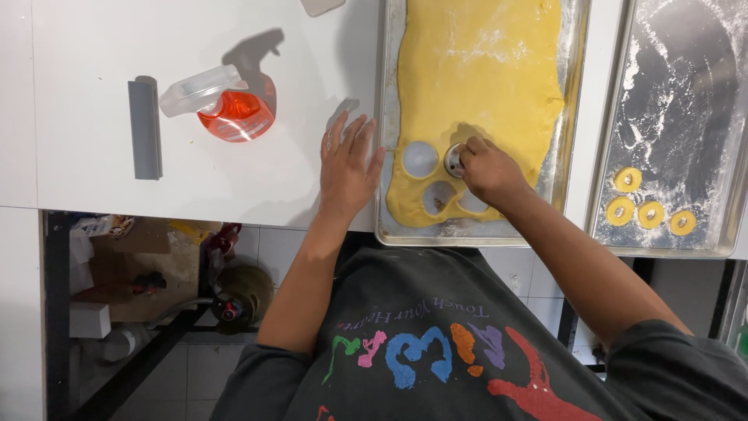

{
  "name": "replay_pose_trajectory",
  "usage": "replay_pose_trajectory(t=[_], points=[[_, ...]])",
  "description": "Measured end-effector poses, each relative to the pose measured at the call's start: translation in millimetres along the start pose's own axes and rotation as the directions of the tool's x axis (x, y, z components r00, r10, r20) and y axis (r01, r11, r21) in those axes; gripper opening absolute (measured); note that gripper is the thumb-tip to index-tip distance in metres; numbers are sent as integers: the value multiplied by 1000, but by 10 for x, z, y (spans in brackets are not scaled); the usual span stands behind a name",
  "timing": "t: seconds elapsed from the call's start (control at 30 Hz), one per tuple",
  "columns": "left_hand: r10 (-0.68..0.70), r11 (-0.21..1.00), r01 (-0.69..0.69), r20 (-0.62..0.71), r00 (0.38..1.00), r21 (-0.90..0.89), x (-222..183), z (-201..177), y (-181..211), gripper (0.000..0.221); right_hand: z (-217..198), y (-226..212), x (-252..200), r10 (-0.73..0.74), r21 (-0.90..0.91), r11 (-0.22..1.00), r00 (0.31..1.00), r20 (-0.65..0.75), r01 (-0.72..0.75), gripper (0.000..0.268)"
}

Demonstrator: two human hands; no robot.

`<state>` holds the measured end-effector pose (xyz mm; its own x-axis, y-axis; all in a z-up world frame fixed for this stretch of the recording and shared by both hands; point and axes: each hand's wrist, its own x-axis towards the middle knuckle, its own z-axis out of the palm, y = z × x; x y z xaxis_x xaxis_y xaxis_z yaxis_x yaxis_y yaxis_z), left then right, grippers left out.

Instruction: Cutting circular shapes from a sheet of dough using a metal cutter and placing them on a floured baking tray.

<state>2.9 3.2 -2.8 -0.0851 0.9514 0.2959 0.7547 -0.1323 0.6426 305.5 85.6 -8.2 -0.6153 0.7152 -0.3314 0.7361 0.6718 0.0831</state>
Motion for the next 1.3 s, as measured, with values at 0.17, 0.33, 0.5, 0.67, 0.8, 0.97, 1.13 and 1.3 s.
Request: replay_pose_trajectory(t=[0.17, 0.33, 0.5, 0.67, 0.8, 0.97, 1.13, 1.3], points=[[-18, 1000, 18, 35, 999, 0, 33, -31, 51, 39, -57, -19, -32, -8, -1, 1000, 999, 43, 8, 37], [-28, 999, 26, 75, 997, 30, 57, -46, 13, 41, -275, -128, -69, 90, 104, 990, 994, 62, -96, 44], [-50, 998, 46, 126, 991, 36, 31, -86, -11, 43, -408, -88, -171, 116, 145, 983, 993, -33, -110, 44], [-46, 999, 42, 152, 987, 25, 31, 5, -23, 44, -802, 72, -355, 175, 297, 945, 978, -110, -136, 48], [13, 999, -19, 145, 989, 36, 53, 144, -45, 41, -648, 550, -519, 329, 368, 907, 892, -311, -207, 40], [101, 994, -106, 170, 980, 25, 141, 378, 37, 41, -166, 774, -414, 473, 288, 866, 855, -211, -408, 51], [125, 991, -133, 223, 967, 19, 191, 466, 95, 39, -208, 370, -343, 396, 152, 917, 804, -443, -369, 34], [174, 982, -187, 231, 957, 33, 230, 666, 59, 37, 59, 206, -126, 230, 327, 940, 881, -413, -93, 13]])
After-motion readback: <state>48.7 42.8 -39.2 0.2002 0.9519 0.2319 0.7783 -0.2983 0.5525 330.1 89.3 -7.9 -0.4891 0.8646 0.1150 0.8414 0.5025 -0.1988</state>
